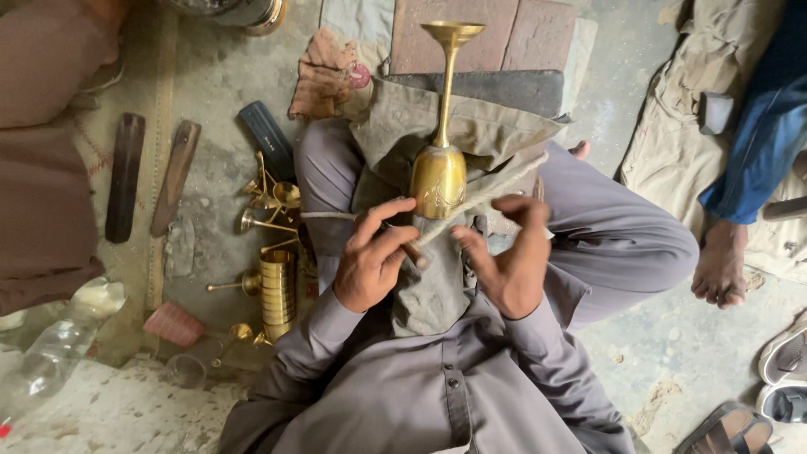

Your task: The person sits on the floor and uses a hammer and a metal punch to shape a brass candlestick holder. They repeatedly strike the punch against the body of the holder, rotating the object to work on different areas.

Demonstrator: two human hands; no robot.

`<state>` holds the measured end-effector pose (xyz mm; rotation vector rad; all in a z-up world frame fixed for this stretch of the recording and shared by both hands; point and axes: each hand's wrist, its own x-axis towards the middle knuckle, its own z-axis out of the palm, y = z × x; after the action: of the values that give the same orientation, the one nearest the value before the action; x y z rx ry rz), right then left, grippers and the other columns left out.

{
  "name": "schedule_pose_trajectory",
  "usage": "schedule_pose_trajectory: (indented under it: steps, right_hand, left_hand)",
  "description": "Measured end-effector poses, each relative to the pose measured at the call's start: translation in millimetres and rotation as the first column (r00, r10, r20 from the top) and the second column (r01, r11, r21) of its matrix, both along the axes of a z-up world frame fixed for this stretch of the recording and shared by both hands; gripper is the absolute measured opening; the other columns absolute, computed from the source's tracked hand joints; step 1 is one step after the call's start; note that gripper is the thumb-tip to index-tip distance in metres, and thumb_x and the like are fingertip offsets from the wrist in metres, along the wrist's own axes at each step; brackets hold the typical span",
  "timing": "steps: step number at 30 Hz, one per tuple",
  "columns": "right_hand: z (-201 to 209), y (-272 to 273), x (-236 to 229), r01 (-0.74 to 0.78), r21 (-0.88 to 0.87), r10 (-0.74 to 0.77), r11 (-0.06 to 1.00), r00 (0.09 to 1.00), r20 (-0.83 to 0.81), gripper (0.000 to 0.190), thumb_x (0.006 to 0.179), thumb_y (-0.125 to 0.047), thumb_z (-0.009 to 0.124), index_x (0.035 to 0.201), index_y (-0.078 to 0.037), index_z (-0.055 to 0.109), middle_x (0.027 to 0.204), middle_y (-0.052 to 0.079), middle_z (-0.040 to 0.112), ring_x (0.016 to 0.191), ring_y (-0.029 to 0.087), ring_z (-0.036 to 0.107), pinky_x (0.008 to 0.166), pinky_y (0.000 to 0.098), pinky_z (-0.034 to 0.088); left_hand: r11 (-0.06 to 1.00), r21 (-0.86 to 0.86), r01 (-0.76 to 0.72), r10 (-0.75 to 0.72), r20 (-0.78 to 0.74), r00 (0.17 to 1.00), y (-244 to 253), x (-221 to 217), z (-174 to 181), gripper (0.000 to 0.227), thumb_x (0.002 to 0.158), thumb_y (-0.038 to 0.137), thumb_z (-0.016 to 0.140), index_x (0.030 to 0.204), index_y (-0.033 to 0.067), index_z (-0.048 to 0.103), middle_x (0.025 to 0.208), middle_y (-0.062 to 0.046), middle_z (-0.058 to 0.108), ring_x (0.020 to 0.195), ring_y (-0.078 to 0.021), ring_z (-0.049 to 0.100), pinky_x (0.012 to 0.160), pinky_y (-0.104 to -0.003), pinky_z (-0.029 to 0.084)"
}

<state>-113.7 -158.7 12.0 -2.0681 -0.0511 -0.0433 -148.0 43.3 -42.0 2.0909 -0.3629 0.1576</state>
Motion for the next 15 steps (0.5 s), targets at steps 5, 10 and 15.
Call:
schedule_pose_trajectory:
  steps: [5, 10, 15]
  right_hand:
    - [-12.1, -5.4, 5.3, -0.035, -0.226, 0.062, 0.974, 0.992, 0.112, 0.057, 0.096, -0.025, 0.08, 0.136, 0.004, 0.051, 0.132, 0.024, 0.055, 0.121, 0.036, 0.056, 0.109, 0.0455, 0.046]
    - [-36.2, 4.8, 6.5, -0.125, -0.142, 0.143, 0.982, 0.982, 0.123, 0.068, 0.091, -0.03, 0.085, 0.137, 0.006, 0.05, 0.136, 0.026, 0.059, 0.125, 0.039, 0.059, 0.109, 0.045, 0.047]
    - [-48.7, -7.1, 4.8, -0.148, -0.028, 0.149, 0.989, 0.988, 0.031, 0.076, 0.088, -0.029, 0.089, 0.144, 0.002, 0.046, 0.131, 0.022, 0.064, 0.122, 0.034, 0.066, 0.107, 0.0416, 0.052]
  left_hand:
    - [0.989, 0.006, -0.146, 0.146, -0.013, 0.989, 4.0, 4.5, -9.0, 0.035, 0.086, -0.007, 0.07, 0.119, 0.006, 0.071, 0.133, -0.009, 0.067, 0.12, -0.0314, 0.068, 0.103, -0.039, 0.057]
    - [0.985, -0.058, -0.163, 0.161, -0.037, 0.986, -5.6, 15.1, -16.6, 0.035, 0.088, -0.005, 0.074, 0.12, 0.0073, 0.071, 0.126, -0.01, 0.068, 0.109, -0.0261, 0.072, 0.091, -0.035, 0.061]
    - [0.982, -0.155, -0.107, 0.099, -0.059, 0.993, -5.8, 14.0, -18.8, 0.043, 0.085, -0.008, 0.076, 0.123, 0.0107, 0.073, 0.122, -0.013, 0.068, 0.104, -0.0232, 0.075, 0.087, -0.032, 0.064]
